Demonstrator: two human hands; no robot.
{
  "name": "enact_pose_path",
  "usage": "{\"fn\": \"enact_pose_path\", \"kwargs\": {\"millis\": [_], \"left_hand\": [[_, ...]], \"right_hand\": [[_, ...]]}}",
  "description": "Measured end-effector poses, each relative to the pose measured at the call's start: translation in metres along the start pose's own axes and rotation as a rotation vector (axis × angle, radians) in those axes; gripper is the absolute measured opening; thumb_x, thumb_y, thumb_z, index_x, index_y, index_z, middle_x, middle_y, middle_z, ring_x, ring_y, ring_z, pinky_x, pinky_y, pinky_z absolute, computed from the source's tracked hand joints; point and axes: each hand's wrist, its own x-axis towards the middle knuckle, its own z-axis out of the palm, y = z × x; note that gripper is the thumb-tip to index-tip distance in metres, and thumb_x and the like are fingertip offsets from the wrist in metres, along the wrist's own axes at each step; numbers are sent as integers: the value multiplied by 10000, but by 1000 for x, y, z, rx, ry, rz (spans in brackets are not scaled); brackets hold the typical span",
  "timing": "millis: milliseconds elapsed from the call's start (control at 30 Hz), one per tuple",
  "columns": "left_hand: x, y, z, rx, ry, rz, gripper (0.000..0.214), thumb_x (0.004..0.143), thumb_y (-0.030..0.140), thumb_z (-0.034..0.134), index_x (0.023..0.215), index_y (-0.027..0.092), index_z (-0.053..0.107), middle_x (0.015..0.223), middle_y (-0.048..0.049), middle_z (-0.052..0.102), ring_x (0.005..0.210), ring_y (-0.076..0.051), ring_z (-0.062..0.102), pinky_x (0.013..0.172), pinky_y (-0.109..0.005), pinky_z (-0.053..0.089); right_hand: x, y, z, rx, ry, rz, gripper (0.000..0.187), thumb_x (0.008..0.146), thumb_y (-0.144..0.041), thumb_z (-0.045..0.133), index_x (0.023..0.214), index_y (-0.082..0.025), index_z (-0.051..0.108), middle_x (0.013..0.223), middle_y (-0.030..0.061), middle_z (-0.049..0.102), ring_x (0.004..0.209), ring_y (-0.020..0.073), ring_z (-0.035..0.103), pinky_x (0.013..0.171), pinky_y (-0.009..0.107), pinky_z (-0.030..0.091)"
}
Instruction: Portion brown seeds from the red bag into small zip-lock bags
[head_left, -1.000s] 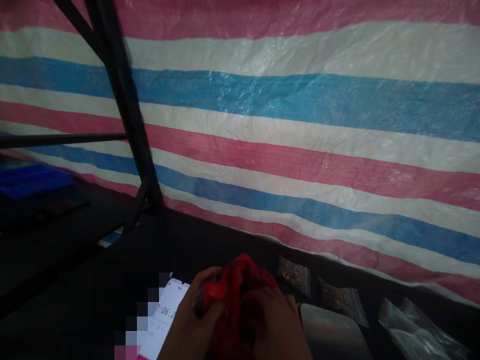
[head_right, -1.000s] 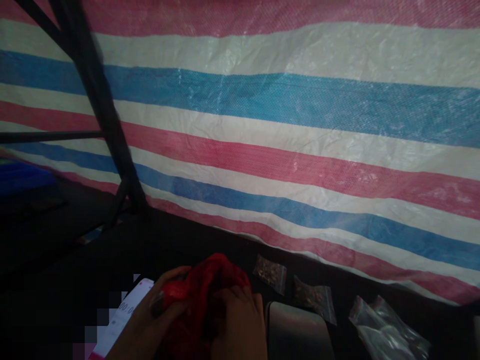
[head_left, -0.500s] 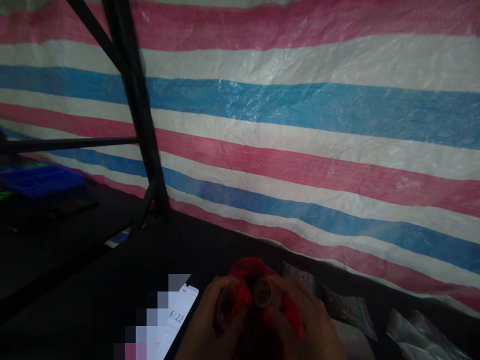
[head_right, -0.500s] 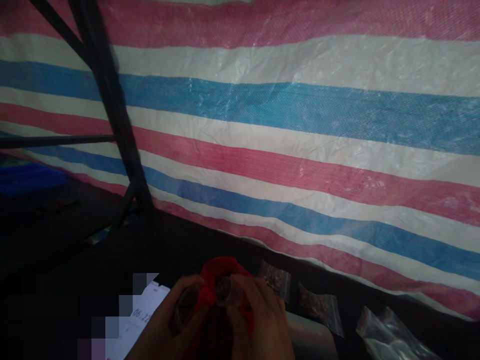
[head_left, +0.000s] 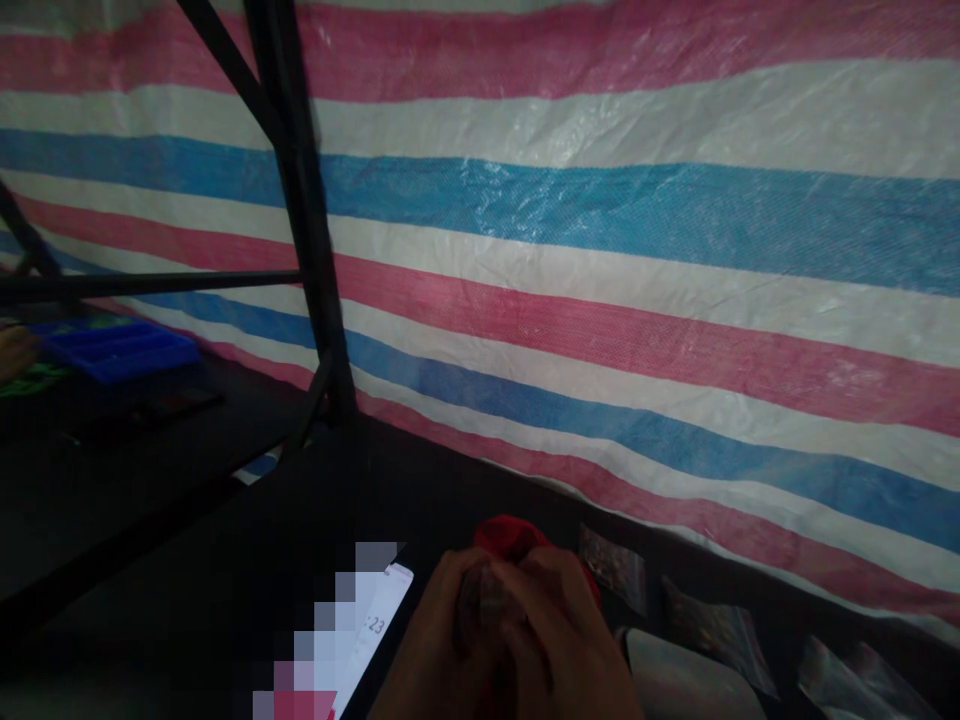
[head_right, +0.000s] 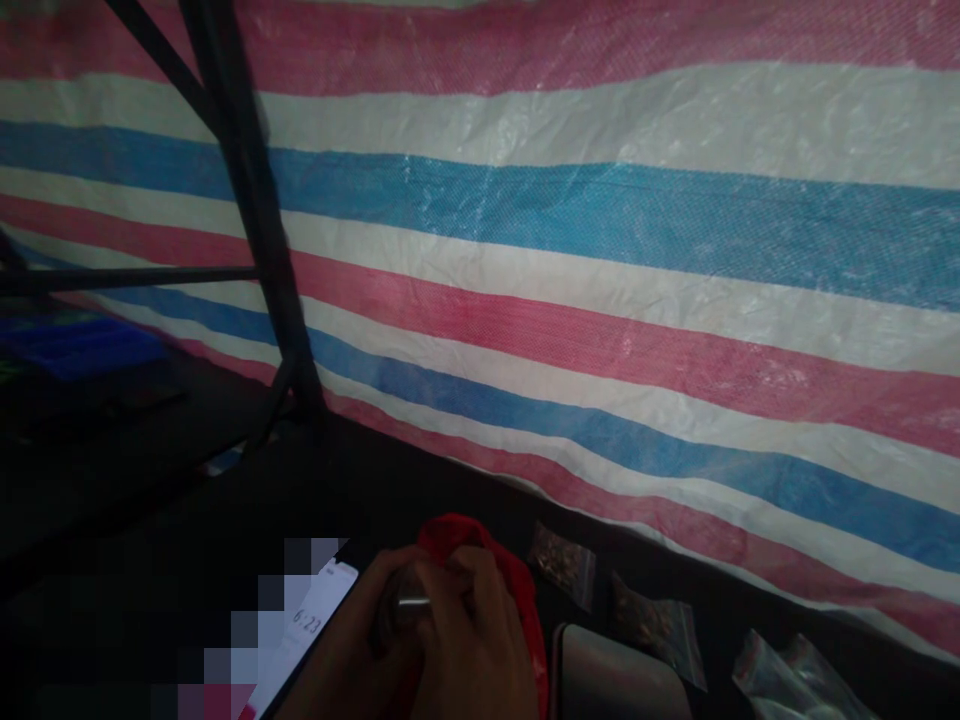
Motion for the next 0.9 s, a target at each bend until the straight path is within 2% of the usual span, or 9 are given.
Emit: {"fn": "enact_pose_path", "kwargs": {"millis": [133, 300, 367, 467, 567, 633, 700, 767, 900], "left_hand": [[0, 0, -3, 4, -14, -13, 323, 916, 371, 679, 1220, 262, 667, 1202, -83, 752, 1111, -284, 732, 917, -376, 601], [0, 5, -2, -17, 51, -30, 417, 917, 514, 693, 1247, 261, 658, 1264, -94, 736, 1129, -292, 728, 946, -386, 594], [-1, 7, 0, -31, 114, -24, 451, 876, 490, 737, 1258, 263, 657, 1270, -87, 731, 1169, -295, 713, 1006, -400, 571], [-3, 6, 2, -51, 156, -41, 488, 856, 416, 729, 1310, 266, 634, 1284, -82, 723, 1187, -295, 705, 1034, -416, 561], [-3, 2, 5, -57, 169, -52, 490, 872, 413, 684, 1335, 266, 619, 1318, -93, 704, 1195, -298, 701, 1024, -430, 568], [-1, -1, 6, -4, 188, -18, 474, 881, 414, 662, 1330, 265, 627, 1331, -97, 690, 1230, -300, 682, 1052, -438, 555], [0, 0, 7, 76, 215, 24, 451, 889, 404, 643, 1318, 265, 637, 1322, -97, 682, 1242, -296, 670, 1071, -439, 545], [-1, 4, 7, 132, 247, 44, 445, 896, 404, 633, 1320, 270, 636, 1289, -87, 683, 1206, -286, 679, 1056, -428, 553], [-8, 20, 8, 136, 358, 135, 449, 927, 453, 633, 1346, 291, 613, 1212, -55, 674, 1097, -256, 693, 965, -390, 578]], "right_hand": [[1, 6, -2, 119, -1, 1, 555, 838, -53, 557, 1235, -367, 786, 1231, 45, 740, 1117, 214, 753, 877, 243, 626], [4, 24, -18, 235, 30, 34, 410, 878, -160, 597, 1197, -328, 791, 1202, 46, 772, 1086, 225, 762, 945, 292, 609], [5, 39, -26, 289, -35, 66, 362, 901, -221, 601, 1202, -309, 783, 1220, 57, 779, 1109, 232, 759, 971, 304, 600], [5, 63, -32, 265, -224, 125, 360, 919, -288, 609, 1239, -309, 771, 1275, 64, 778, 1153, 257, 751, 997, 333, 592], [0, 76, -23, 73, -366, 159, 454, 868, -231, 621, 1289, -310, 769, 1292, 81, 782, 1163, 326, 748, 1002, 434, 595], [-5, 76, -12, -73, -393, 143, 585, 772, -156, 655, 1325, -315, 760, 1302, 91, 782, 1170, 380, 737, 999, 509, 590], [-8, 73, -6, -168, -347, 104, 686, 703, -112, 687, 1351, -330, 747, 1322, 88, 776, 1159, 406, 733, 987, 552, 587], [-6, 71, -8, -175, -257, 46, 665, 723, -123, 708, 1347, -351, 745, 1317, 72, 780, 1137, 391, 743, 958, 536, 601], [1, 57, -29, 39, -89, -111, 341, 909, -278, 690, 1214, -404, 775, 1195, 6, 819, 1071, 272, 783, 893, 362, 629]]}}
